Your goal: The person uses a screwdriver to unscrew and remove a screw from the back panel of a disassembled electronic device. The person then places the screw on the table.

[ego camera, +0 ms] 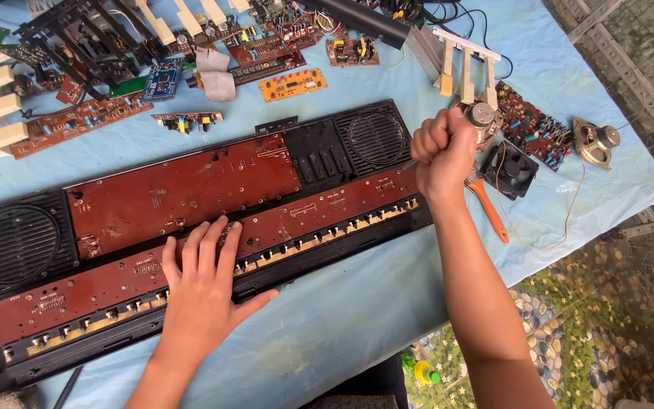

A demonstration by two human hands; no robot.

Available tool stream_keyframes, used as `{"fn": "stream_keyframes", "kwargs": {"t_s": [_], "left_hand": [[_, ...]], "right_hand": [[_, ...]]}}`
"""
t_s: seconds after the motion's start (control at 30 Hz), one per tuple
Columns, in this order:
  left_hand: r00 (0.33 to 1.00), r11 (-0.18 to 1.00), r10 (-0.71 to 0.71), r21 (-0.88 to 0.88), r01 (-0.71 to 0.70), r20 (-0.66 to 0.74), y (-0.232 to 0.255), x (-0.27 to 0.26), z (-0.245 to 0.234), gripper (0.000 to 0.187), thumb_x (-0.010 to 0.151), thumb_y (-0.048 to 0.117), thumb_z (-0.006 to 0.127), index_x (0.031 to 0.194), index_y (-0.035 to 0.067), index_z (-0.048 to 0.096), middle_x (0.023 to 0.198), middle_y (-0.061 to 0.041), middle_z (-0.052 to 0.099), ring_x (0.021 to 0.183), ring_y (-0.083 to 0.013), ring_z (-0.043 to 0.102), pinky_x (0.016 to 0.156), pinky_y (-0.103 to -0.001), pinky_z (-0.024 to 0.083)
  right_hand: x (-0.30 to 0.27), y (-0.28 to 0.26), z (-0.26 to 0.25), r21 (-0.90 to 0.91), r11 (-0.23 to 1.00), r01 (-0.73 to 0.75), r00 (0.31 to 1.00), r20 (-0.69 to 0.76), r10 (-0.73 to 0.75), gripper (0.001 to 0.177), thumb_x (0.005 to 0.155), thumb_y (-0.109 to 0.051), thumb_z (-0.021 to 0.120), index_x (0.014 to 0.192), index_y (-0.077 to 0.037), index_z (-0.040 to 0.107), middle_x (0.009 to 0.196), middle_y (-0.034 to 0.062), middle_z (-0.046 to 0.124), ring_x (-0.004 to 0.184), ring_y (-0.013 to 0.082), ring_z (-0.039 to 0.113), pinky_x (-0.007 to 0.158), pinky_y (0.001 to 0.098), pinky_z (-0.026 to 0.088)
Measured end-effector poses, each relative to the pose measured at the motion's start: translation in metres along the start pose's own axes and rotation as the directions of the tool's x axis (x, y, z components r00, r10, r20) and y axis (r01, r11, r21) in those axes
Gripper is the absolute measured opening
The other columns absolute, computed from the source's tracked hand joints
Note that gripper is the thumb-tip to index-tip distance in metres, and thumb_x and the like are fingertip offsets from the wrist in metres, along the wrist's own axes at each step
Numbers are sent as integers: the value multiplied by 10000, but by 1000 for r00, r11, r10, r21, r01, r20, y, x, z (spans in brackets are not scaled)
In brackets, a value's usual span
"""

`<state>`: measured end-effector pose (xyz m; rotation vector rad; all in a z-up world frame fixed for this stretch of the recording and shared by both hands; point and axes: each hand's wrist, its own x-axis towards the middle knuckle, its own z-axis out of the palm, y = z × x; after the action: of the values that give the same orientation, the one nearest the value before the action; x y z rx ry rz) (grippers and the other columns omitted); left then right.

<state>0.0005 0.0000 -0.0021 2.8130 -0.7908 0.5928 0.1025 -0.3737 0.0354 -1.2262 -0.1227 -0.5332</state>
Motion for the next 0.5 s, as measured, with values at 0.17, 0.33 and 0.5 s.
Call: {"fn": "stream_keyframes", "kwargs": {"t_s": [0.17,0.33,0.5], "left_hand": [[1000,1000,7,11,-7,-16,0,-2,-1,1026,800,814,604,1501,75,473,1520,-127,484,1369,-333,466,1151,-617,336],[1000,1000,14,12,-14,-20,-1,-4,1,1011,810,808,591,1493,72,474,1530,-127,476,1394,-330,452,1154,-617,335],[1000,999,9,32,-8,-15,-1,-3,3,1028,802,835,576,1499,88,468,1524,-113,477,1392,-320,451,1161,-607,328]], "right_hand": [[13,-7,-25,84,967,-241,939,272,211,439,1012,-313,362,604,-196,255,559,-31,105,518,118,45,504,327,67],[-2,-12,-1,68,996,-63,996,64,59,468,1071,-362,385,652,-194,261,592,-36,90,509,98,45,478,297,58],[-10,-8,24,-132,988,85,943,-309,-122,509,1057,-438,454,676,-175,242,625,-31,156,535,97,139,480,284,140]]}}
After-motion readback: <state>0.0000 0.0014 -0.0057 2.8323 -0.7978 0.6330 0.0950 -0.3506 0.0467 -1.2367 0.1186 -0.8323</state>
